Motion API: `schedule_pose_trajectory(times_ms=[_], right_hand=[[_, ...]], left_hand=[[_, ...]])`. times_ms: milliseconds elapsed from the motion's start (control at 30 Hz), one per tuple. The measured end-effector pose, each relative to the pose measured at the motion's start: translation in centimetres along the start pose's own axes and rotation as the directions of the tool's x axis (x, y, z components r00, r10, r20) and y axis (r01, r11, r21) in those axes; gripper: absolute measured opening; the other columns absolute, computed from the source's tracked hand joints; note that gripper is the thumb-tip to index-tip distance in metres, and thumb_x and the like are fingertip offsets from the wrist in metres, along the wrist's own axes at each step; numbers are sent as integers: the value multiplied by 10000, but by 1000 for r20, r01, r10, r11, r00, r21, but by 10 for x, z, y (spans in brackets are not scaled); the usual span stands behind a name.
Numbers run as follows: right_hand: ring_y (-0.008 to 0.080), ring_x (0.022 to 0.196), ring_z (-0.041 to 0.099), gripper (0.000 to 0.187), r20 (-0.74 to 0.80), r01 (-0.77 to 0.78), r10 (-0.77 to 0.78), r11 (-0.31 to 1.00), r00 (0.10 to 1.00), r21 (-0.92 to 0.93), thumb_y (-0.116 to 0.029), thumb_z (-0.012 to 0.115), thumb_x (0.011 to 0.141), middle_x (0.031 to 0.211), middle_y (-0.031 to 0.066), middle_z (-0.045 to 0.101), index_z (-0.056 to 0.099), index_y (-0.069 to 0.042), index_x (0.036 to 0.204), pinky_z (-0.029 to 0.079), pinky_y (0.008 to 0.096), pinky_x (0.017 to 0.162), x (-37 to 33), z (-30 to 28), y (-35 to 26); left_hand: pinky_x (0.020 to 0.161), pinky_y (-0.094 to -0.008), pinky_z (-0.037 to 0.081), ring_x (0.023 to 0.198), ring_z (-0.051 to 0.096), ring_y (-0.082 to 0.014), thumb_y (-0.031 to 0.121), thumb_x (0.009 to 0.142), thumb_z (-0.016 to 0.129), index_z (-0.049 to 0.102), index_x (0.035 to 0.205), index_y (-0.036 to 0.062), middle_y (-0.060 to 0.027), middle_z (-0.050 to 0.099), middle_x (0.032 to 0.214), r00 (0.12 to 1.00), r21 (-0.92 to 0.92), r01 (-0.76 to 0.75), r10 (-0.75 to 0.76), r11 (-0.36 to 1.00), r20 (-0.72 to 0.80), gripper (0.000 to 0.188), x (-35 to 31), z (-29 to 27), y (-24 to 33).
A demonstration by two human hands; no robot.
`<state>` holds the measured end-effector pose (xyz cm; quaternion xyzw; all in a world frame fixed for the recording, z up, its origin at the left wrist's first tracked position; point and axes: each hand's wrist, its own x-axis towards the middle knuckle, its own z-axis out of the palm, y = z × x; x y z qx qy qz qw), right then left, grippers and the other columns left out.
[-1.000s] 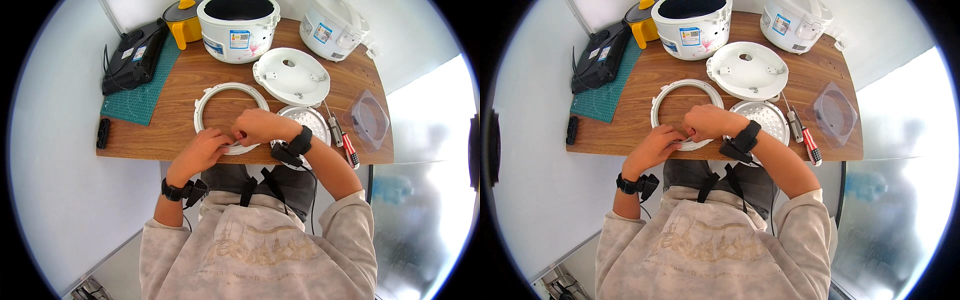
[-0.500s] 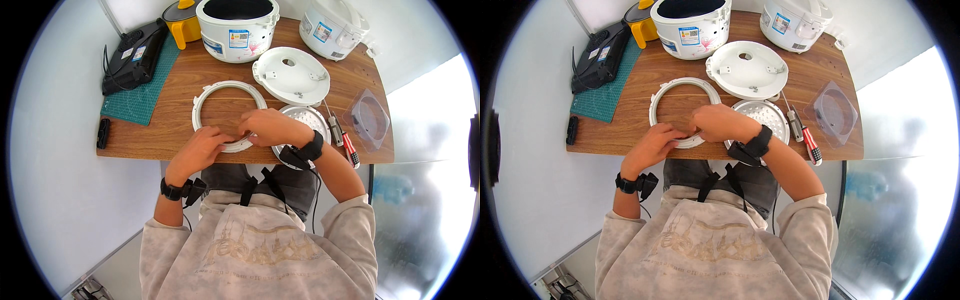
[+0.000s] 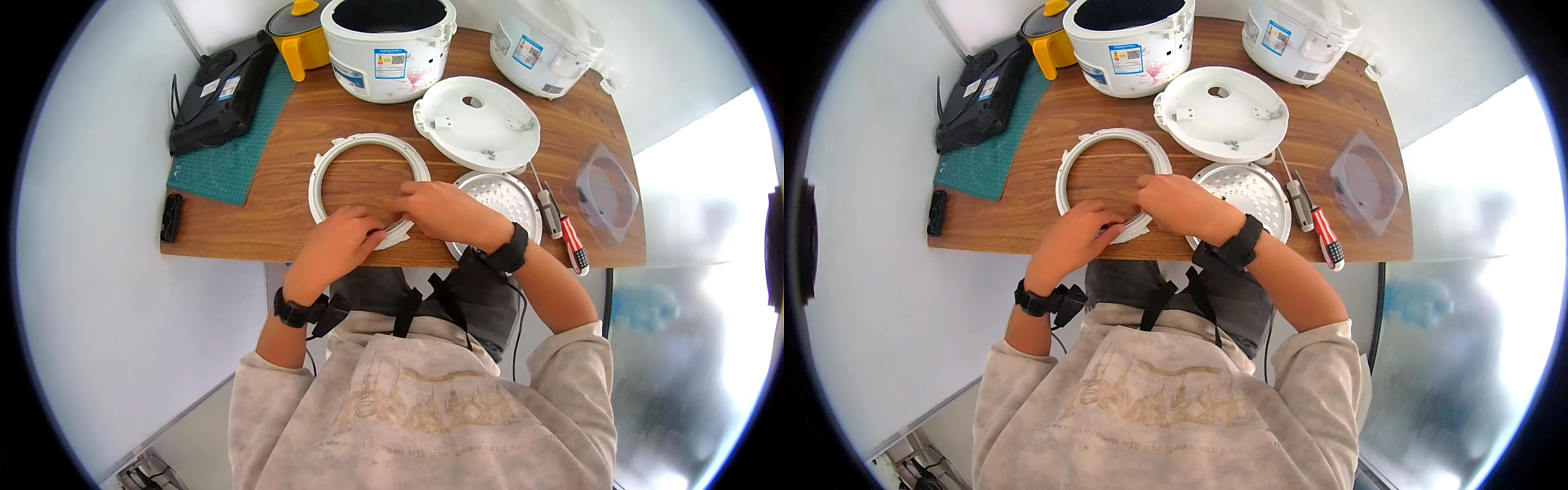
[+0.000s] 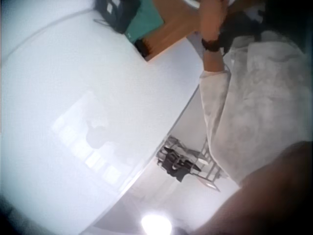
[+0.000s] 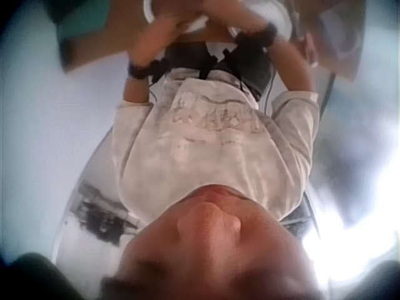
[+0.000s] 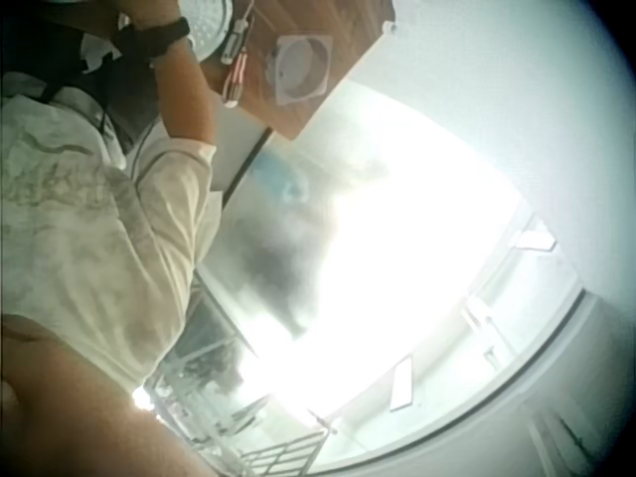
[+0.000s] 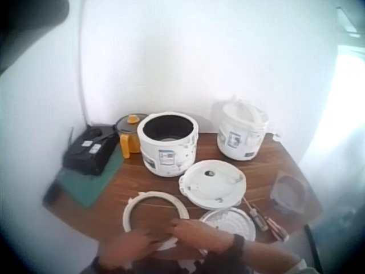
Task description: The person uses a screwdriver to remove screws from a white plastic lid component. They then place the lid down and fit a rubber gasket into a circular frame, pressing it into place.
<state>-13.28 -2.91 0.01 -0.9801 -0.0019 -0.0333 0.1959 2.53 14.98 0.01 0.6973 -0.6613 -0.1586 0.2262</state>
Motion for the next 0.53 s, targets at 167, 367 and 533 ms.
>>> schedule_pose_trajectory(times_ms=[167, 367, 533], right_hand=[[348, 882, 627, 108, 47, -11, 8, 998, 999, 61, -9, 641, 833, 942, 126, 606, 678, -31, 933, 501, 440, 751, 5, 4, 9], [358, 907, 613, 172, 44, -7, 2, 993, 999, 118, 45, 659, 756, 943, 130, 605, 650, -26, 913, 486, 444, 770, 7, 7, 9], [360, 1000, 594, 296, 42, 40, -47, 987, 998, 154, 60, 666, 720, 963, 128, 607, 617, -42, 994, 472, 449, 817, 6, 8, 9]], left_hand=[[766, -421, 494, 869, 620, -336, 112, 898, 672, 697, 940, 4, -148, 652, 900, 999, -187, 51, -48, 981, 22, 119, 7, 1, 1], [760, -419, 487, 839, 609, -343, 84, 902, 656, 665, 931, -13, -159, 650, 896, 998, -268, 61, -66, 962, -12, 101, 4, 4, -1], [798, -412, 481, 910, 610, -341, 86, 923, 632, 644, 998, -4, -163, 650, 944, 1000, -225, 2, -7, 974, -20, 118, 1, 12, -11]])
